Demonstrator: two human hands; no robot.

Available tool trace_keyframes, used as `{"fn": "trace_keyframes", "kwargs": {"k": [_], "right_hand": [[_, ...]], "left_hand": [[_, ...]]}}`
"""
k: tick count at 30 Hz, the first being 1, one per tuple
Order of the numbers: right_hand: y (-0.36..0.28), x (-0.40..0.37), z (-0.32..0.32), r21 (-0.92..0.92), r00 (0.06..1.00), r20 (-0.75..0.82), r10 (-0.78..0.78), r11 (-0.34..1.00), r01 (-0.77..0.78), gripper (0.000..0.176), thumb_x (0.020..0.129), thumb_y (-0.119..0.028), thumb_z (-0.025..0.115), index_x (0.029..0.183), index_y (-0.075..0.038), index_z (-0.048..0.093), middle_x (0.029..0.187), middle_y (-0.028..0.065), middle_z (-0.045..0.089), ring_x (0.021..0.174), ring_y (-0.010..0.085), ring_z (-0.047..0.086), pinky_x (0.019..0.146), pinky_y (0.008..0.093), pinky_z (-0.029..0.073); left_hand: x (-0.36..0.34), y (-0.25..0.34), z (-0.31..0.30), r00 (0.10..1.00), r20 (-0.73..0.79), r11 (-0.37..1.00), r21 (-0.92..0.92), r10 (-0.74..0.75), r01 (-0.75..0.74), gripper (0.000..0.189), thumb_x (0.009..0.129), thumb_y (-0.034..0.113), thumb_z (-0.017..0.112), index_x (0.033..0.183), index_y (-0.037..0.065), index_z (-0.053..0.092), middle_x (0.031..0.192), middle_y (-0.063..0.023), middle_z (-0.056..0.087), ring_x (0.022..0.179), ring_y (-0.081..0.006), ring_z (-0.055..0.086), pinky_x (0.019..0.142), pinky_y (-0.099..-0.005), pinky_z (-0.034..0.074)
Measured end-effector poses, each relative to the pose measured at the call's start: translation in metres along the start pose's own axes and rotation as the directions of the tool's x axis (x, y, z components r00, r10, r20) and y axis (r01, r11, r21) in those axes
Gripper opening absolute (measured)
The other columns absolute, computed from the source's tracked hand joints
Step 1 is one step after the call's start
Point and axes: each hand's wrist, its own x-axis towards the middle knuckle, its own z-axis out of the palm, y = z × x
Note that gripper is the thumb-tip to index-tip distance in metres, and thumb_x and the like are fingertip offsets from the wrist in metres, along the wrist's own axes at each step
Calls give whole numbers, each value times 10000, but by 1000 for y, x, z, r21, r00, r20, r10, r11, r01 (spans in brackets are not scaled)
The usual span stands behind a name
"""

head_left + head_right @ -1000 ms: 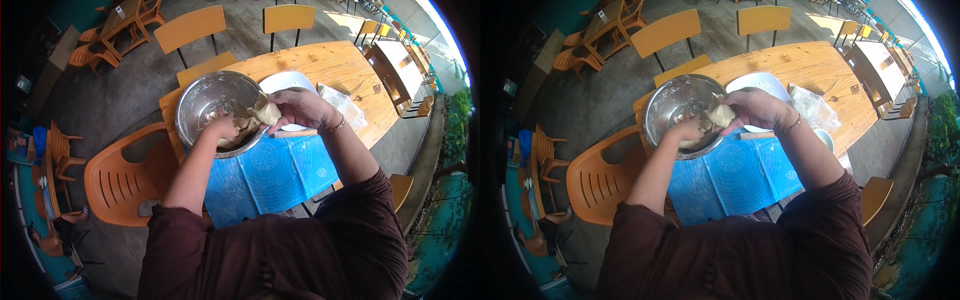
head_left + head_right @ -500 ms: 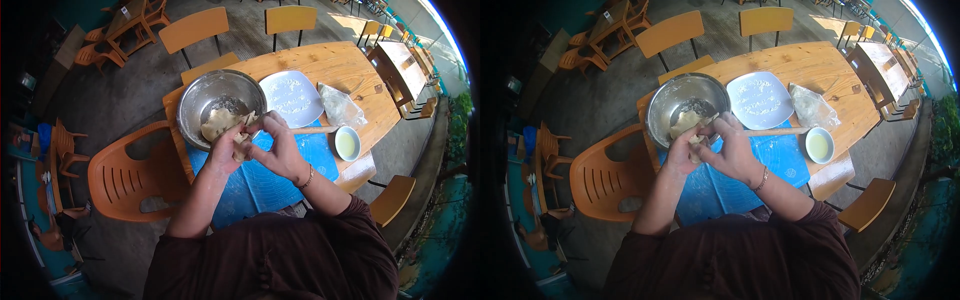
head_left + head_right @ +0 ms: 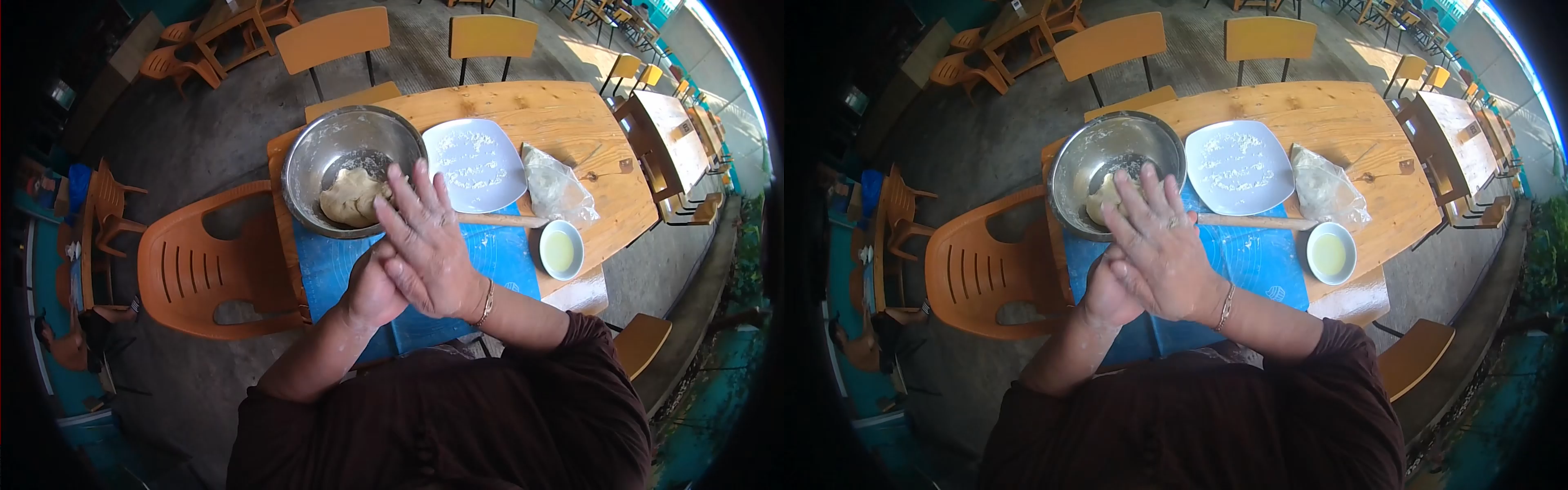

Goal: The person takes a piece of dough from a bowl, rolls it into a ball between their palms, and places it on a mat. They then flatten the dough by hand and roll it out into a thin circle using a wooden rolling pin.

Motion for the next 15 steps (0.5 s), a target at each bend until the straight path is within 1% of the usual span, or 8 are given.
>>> {"fn": "trace_keyframes", "kwargs": {"k": [3,5,7,8,9,11,12,15], "right_hand": [[-3,10,3,158,986,-84,146,979,-131,618,930,-219,538,1451,74,378,1524,344,279,1445,534,187,1175,570,122],[-10,-2,11,222,992,-81,100,972,-79,629,924,-212,546,1453,81,370,1522,351,277,1446,538,180,1174,573,123],[-5,-21,17,158,992,31,-119,981,112,657,839,-233,624,1409,43,450,1518,321,313,1426,531,238,1169,578,170],[8,-34,24,95,961,36,-273,958,269,637,903,-212,568,1475,8,398,1521,346,289,1443,549,175,1162,608,121],[15,-34,12,108,960,40,-277,956,272,637,903,-212,568,1475,8,398,1521,346,289,1443,549,175,1162,608,121],[30,-19,-16,-24,982,49,-184,982,186,640,887,-222,580,1473,-19,422,1514,350,302,1437,550,199,1156,623,122],[32,-13,-14,46,992,12,-128,991,127,615,889,-234,573,1449,-9,456,1517,335,313,1424,558,225,1157,620,117],[4,-15,8,251,1000,6,-20,968,18,558,898,-219,555,1417,-21,505,1523,306,332,1423,559,225,1154,616,144]], "left_hand": [[13,-14,1,992,20,991,-59,121,-120,635,1064,399,283,1569,55,106,1620,-136,173,1490,-281,193,1224,-448,148],[18,-19,-16,985,82,987,-51,153,-149,634,1065,398,279,1566,46,111,1620,-138,173,1490,-278,192,1223,-448,151],[21,-15,-19,958,213,981,-39,193,-189,633,1068,396,272,1561,27,122,1620,-144,172,1491,-273,190,1219,-447,159],[16,-10,-2,997,-21,997,-28,68,-68,620,1072,388,259,1546,-1,162,1615,-162,182,1487,-302,202,1212,-446,181],[12,-14,6,997,-34,997,-29,75,-76,620,1072,388,259,1546,-1,162,1615,-162,182,1487,-302,202,1212,-446,181],[4,-30,14,986,-152,997,35,66,-62,618,1074,405,249,1535,-3,197,1601,-178,211,1471,-301,251,1197,-434,236],[6,-41,9,981,-135,990,-17,138,-141,603,1077,409,238,1514,-7,244,1561,-180,293,1446,-262,306,1176,-410,294],[7,-50,-11,973,-81,970,-93,217,-224,596,1077,407,237,1507,-6,258,1542,-178,324,1429,-252,334,1163,-405,314]]}}
